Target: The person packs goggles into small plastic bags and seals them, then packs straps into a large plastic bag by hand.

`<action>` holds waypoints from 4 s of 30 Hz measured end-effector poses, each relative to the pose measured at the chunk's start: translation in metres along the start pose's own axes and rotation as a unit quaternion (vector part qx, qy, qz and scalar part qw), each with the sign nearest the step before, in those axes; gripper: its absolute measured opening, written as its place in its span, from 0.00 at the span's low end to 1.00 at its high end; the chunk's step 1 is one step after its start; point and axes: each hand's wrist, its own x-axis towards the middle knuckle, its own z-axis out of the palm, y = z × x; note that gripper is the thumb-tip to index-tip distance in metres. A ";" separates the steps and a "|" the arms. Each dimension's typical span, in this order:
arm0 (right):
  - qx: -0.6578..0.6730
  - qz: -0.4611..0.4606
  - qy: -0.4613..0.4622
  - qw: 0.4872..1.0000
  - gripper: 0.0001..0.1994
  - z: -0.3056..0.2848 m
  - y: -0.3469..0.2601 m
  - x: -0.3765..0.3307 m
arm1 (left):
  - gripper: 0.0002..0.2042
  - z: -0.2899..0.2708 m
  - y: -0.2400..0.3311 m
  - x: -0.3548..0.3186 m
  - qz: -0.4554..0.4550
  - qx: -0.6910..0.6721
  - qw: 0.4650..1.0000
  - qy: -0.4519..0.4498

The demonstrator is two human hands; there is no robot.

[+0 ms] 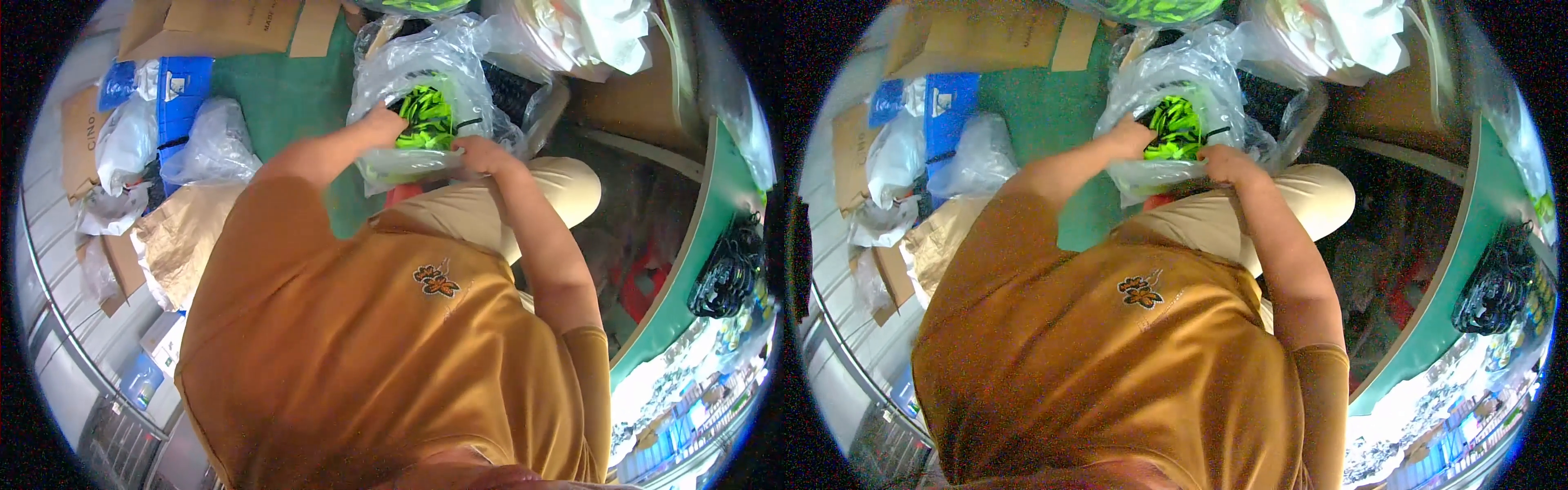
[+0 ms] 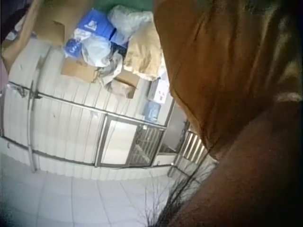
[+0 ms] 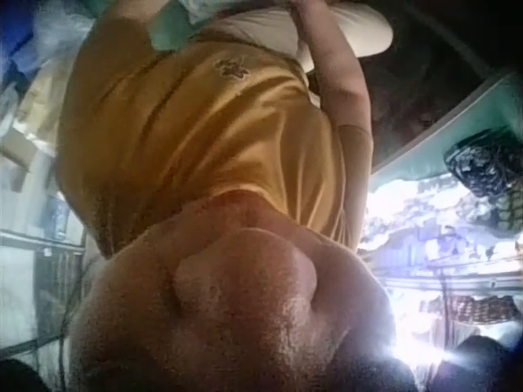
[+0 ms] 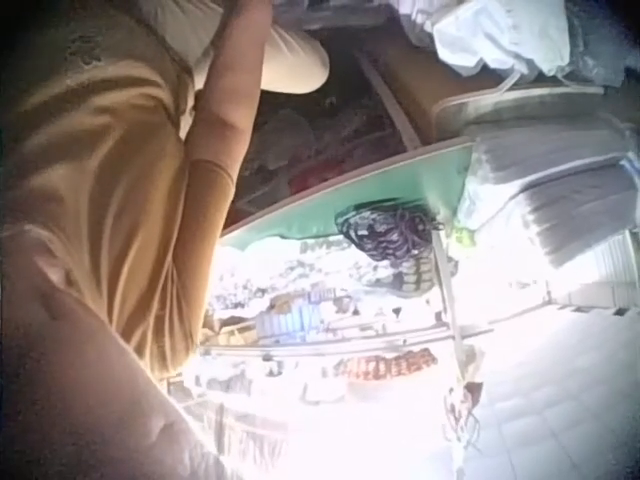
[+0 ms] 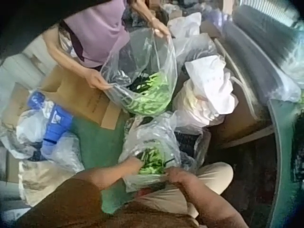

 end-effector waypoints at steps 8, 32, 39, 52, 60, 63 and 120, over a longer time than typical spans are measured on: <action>0.004 -0.038 0.028 0.999 0.22 0.000 -0.011 -0.006 | 0.21 -0.004 0.008 -0.063 -0.058 -0.034 0.990 0.123; -0.014 -0.004 0.011 1.000 0.26 -0.011 -0.018 -0.005 | 0.19 -0.092 0.036 -0.096 -0.028 -0.233 0.871 0.431; -0.077 -0.049 0.039 0.995 0.27 -0.004 -0.015 -0.003 | 0.19 -0.138 0.039 -0.132 -0.040 -0.313 0.786 0.531; -0.046 -0.041 0.022 0.998 0.24 -0.005 -0.015 -0.008 | 0.15 -0.378 -0.038 -0.165 -0.078 -0.358 0.710 0.601; -0.010 -0.018 0.024 0.999 0.22 -0.007 -0.008 -0.013 | 0.60 -0.419 -0.065 -0.062 -0.070 -0.231 0.894 0.378; -0.043 -0.061 0.034 0.997 0.25 -0.004 -0.018 0.000 | 0.21 -0.348 -0.052 -0.051 -0.113 0.037 0.769 0.628; 0.106 0.131 -0.008 0.986 0.09 -0.012 0.063 0.059 | 0.10 0.077 -0.049 -0.025 -0.318 -0.732 0.435 0.417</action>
